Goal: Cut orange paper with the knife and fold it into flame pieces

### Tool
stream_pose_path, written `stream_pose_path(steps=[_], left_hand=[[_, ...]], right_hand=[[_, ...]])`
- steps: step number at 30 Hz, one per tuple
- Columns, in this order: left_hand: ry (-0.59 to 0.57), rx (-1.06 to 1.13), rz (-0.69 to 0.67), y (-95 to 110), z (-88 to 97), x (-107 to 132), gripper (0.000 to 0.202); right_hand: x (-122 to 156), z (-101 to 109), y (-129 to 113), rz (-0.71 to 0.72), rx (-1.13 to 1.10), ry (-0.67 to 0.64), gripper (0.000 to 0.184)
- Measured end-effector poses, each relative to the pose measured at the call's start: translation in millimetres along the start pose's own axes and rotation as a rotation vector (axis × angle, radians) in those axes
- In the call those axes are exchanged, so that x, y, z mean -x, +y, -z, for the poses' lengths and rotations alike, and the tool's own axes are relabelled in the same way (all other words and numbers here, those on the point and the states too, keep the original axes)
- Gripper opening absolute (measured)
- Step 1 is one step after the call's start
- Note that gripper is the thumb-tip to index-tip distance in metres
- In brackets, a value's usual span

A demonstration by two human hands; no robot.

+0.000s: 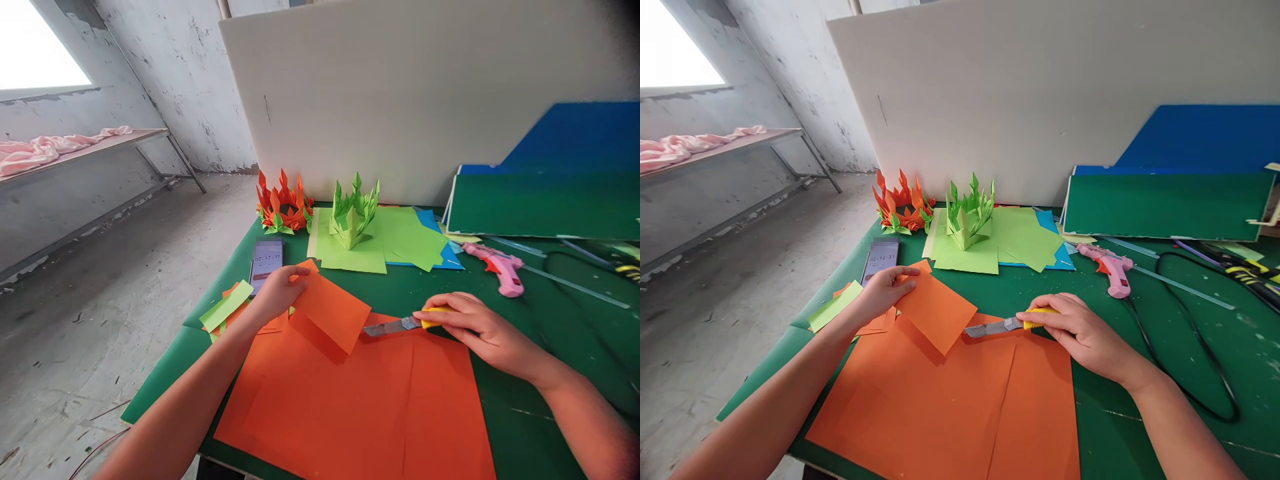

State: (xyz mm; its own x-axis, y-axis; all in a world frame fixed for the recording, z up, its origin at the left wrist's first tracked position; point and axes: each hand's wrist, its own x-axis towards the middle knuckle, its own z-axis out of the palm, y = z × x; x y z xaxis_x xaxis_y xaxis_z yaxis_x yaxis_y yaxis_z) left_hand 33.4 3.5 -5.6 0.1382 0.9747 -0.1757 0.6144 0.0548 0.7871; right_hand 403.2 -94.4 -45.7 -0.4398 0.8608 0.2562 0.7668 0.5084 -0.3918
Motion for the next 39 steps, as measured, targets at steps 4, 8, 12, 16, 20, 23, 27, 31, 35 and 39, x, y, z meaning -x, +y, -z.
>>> stream_pose_path(steps=[4,8,12,16,20,23,27,31,35,39], left_hand=[[-0.031,0.051,0.001,-3,0.7,-1,0.041],[-0.021,0.037,0.032,-2,1.4,-1,0.041],[-0.018,-0.004,0.042,-1,0.6,-2,0.039],[-0.013,-0.026,0.012,-2,-0.4,-2,0.037],[-0.046,-0.006,0.003,-2,-1.2,0,0.039],[-0.097,-0.018,-0.053,-2,-2.7,2,0.039],[-0.128,-0.153,-0.156,-3,-4.8,4,0.035],[-0.085,-0.393,-0.349,-6,-9.9,8,0.025],[-0.006,-0.542,-0.518,-15,-22.3,9,0.023],[-0.153,-0.548,-0.699,-18,-35.2,10,0.038]], right_hand=[[-2,0,-2,0.003,0.016,-0.005,0.038],[0,1,-2,-0.002,0.003,-0.023,0.038],[2,0,1,-0.012,-0.002,-0.023,0.039],[3,-3,3,-0.021,0.021,-0.028,0.04],[1,-3,0,-0.019,0.051,-0.015,0.041],[0,-2,-4,-0.01,0.064,-0.019,0.041],[-1,0,-10,0.008,0.075,-0.033,0.041],[-3,0,-15,0.032,0.091,-0.061,0.043],[-3,-1,-18,0.044,0.116,-0.093,0.047],[-4,-2,-18,0.047,0.127,-0.118,0.043]])
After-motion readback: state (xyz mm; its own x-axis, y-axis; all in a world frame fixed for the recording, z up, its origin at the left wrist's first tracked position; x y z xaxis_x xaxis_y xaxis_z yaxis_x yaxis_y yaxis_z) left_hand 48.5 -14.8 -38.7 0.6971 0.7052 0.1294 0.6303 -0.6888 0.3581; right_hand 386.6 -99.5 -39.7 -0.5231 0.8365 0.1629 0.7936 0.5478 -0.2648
